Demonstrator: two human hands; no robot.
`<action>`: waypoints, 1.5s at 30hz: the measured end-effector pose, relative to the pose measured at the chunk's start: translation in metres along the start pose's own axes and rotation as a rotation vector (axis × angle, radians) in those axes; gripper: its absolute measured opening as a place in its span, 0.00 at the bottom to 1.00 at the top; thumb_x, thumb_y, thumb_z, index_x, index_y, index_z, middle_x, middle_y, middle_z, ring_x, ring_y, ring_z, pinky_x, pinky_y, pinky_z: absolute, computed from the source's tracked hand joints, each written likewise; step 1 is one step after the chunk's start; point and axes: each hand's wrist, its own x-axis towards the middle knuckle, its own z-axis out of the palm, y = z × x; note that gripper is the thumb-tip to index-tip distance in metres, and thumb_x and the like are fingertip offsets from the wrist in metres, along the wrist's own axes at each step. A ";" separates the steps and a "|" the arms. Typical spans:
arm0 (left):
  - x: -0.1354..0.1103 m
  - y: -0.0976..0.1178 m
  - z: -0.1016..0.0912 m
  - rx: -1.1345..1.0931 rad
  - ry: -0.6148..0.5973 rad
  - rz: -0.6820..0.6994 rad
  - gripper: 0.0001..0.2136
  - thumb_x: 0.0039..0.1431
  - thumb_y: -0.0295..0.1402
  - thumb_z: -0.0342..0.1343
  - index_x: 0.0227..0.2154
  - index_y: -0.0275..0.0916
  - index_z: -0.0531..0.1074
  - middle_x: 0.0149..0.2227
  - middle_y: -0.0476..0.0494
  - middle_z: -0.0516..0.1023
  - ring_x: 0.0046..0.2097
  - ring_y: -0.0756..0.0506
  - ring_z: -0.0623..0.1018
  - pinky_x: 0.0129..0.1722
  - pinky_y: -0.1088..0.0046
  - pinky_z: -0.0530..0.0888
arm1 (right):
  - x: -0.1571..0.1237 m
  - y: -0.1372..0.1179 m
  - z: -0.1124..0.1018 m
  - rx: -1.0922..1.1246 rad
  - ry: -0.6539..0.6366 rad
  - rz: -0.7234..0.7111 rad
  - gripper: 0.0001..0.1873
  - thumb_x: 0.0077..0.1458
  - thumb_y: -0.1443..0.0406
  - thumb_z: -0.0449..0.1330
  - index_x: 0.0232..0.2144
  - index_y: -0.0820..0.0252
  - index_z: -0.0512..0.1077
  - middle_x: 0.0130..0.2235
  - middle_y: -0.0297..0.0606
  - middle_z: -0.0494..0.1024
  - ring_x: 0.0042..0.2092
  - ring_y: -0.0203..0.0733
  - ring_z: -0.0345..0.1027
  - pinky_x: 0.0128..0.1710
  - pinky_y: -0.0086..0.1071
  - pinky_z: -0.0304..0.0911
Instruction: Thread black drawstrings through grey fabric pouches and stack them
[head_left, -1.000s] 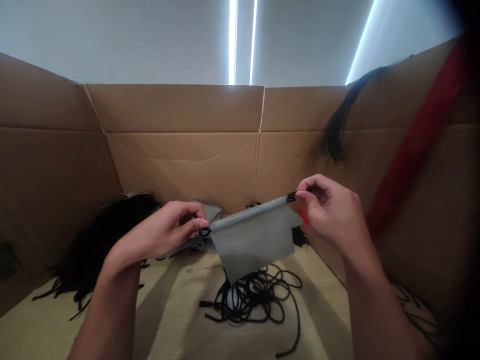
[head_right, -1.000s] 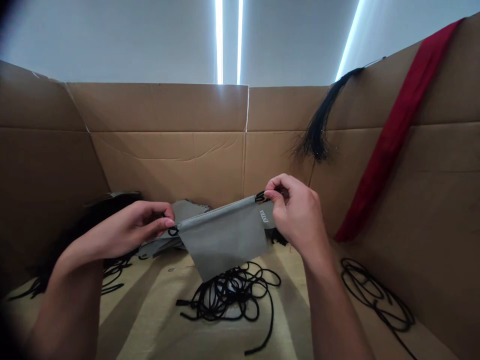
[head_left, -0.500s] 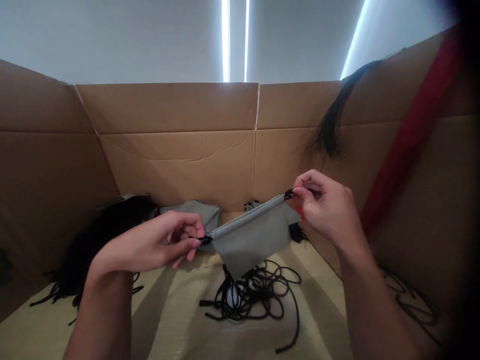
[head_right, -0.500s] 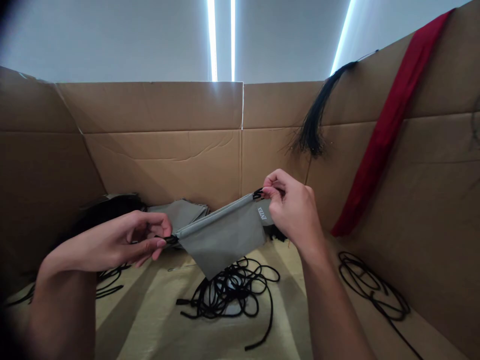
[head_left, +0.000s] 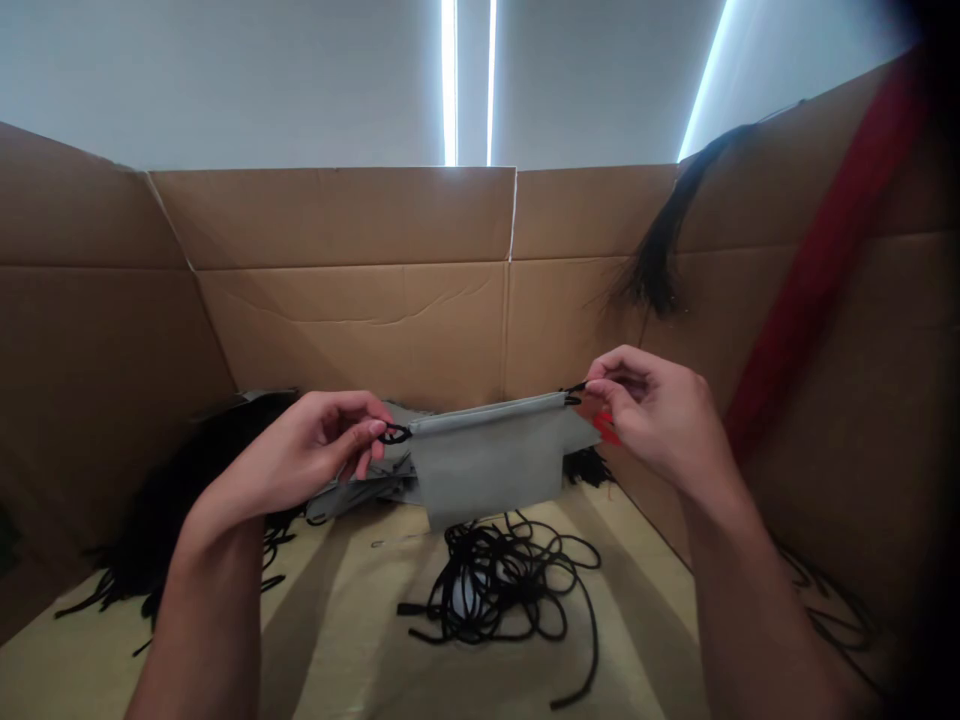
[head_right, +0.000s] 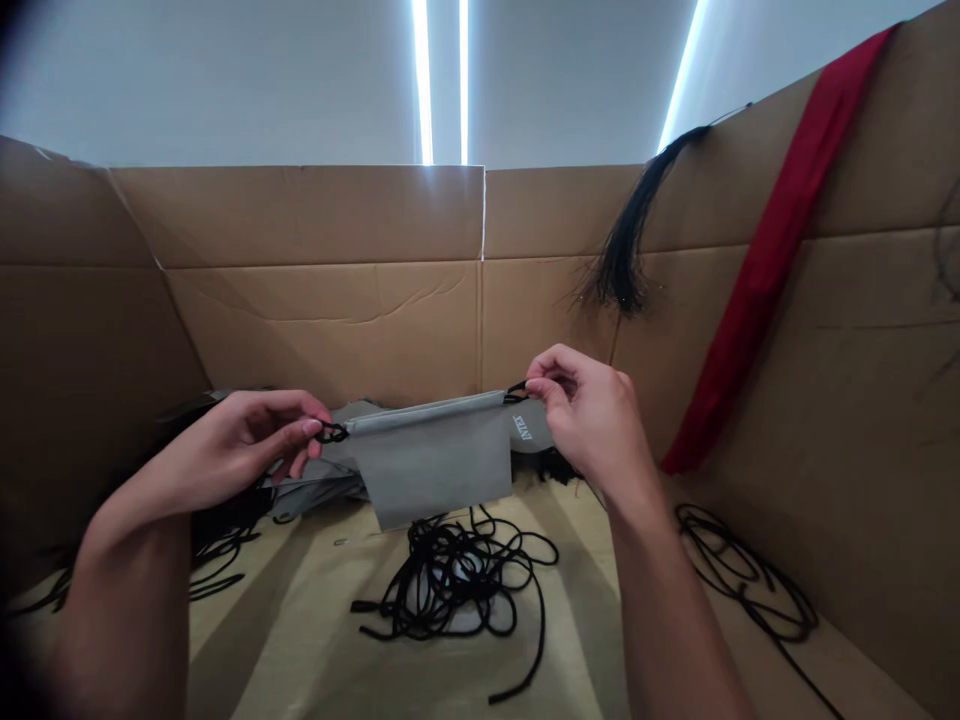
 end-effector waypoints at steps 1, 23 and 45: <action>0.000 0.000 0.000 -0.006 0.007 0.001 0.12 0.68 0.42 0.61 0.35 0.38 0.79 0.23 0.45 0.77 0.23 0.50 0.73 0.22 0.80 0.69 | 0.000 0.000 0.000 -0.006 0.001 -0.004 0.05 0.58 0.68 0.61 0.29 0.55 0.76 0.29 0.35 0.81 0.31 0.42 0.76 0.31 0.33 0.64; 0.004 -0.003 -0.005 0.048 0.187 0.059 0.11 0.62 0.40 0.65 0.36 0.35 0.81 0.21 0.49 0.73 0.22 0.52 0.67 0.18 0.81 0.62 | 0.001 0.001 -0.006 0.105 0.000 0.007 0.03 0.57 0.65 0.63 0.30 0.55 0.76 0.31 0.37 0.79 0.32 0.43 0.72 0.31 0.35 0.62; 0.014 -0.012 -0.004 -0.152 0.648 0.249 0.07 0.53 0.29 0.71 0.35 0.37 0.81 0.26 0.47 0.82 0.24 0.51 0.77 0.24 0.79 0.75 | -0.001 -0.009 0.000 0.167 0.136 -0.059 0.05 0.57 0.69 0.62 0.30 0.55 0.75 0.29 0.34 0.76 0.29 0.39 0.68 0.28 0.32 0.59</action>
